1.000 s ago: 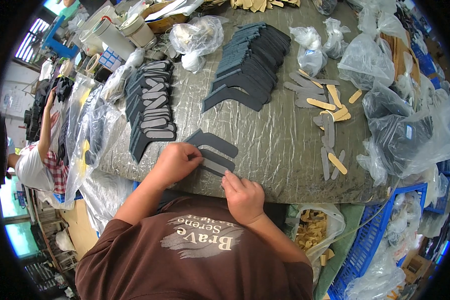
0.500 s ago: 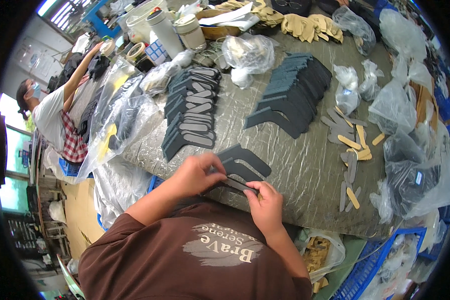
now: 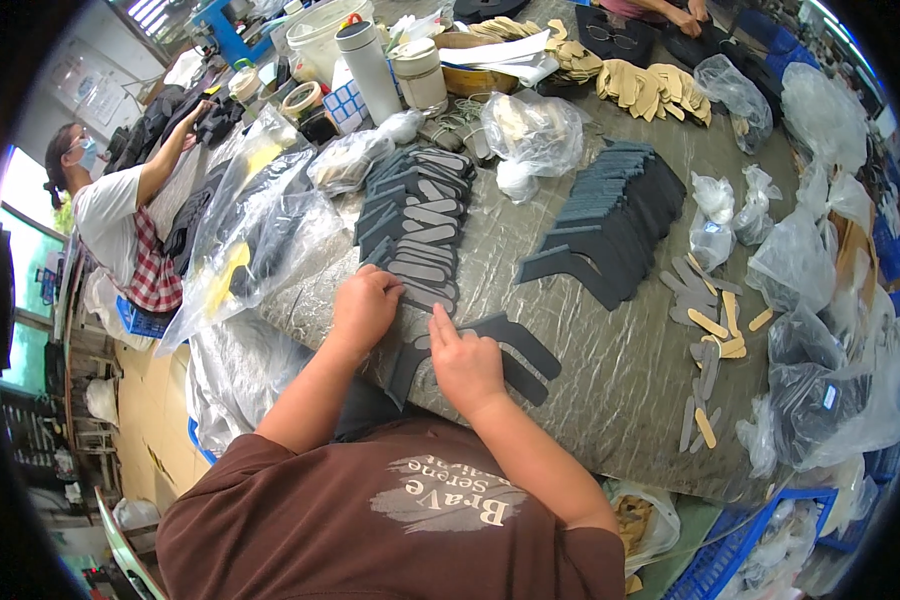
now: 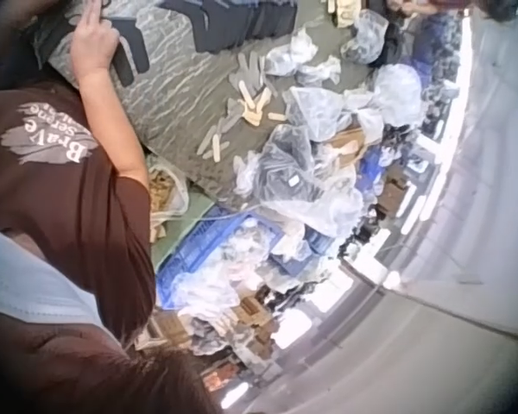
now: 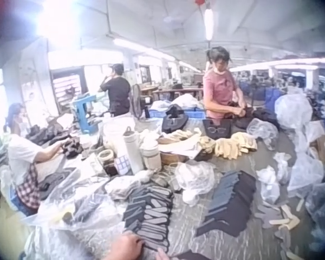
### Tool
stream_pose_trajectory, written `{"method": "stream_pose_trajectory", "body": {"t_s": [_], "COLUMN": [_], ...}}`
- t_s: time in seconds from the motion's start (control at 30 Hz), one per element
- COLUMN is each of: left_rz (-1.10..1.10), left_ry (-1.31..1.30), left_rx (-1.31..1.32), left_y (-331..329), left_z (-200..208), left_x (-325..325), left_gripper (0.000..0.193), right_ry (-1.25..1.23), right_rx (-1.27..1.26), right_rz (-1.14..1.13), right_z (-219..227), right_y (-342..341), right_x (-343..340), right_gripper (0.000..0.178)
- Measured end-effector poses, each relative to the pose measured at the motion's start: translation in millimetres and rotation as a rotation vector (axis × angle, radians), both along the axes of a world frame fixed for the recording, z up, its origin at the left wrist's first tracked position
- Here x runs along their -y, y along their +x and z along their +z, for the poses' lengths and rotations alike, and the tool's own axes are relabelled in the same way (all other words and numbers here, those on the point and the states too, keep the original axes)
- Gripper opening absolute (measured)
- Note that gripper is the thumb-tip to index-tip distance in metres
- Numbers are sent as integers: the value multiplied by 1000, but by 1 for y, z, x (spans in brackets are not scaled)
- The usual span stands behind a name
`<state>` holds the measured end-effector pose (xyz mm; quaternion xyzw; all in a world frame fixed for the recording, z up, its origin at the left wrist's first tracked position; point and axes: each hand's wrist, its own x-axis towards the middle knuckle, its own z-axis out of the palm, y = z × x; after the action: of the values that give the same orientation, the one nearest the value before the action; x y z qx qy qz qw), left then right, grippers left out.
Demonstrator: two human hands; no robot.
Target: Processing and organizing shoe upper components in a factory setting.
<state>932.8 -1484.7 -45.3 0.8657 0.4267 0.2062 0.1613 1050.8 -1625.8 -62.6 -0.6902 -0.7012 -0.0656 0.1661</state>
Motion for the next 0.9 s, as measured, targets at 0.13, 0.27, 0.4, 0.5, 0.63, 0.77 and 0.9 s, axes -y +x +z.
{"method": "stream_pose_trajectory", "body": {"t_s": [0.13, 0.27, 0.4, 0.5, 0.63, 0.77, 0.9], "left_rz": [41, 33, -33, -39, -138, -44, -18], "left_ry": [16, 100, 134, 68, 157, 37, 17], "left_rx": [-115, -177, -156, -168, -231, -210, -219], "left_y": [7, 9, 1, 1, 2, 3, 6], "left_z": [-5, -11, -10, 1, 4, 8, 1], "left_x": [5, 14, 21, 21, 30, 17, 6], "left_gripper": [9, 10, 10, 9, 8, 10, 12], "right_ry": [-32, -33, -21, -44, -96, -59, -75], "right_rx": [2, 3, -13, -12, -9, -33, -39], "right_rz": [-18, -30, -20, -28, -50, -52, -51], "right_z": [-4, -7, -11, -9, -8, -5, -2], "right_y": [-1, -2, -2, -3, -6, -4, -4], "right_x": [0, -1, -1, 0, 0, 1, 0], "right_gripper": [37, 37, 38, 38, 37, 37, 38]}}
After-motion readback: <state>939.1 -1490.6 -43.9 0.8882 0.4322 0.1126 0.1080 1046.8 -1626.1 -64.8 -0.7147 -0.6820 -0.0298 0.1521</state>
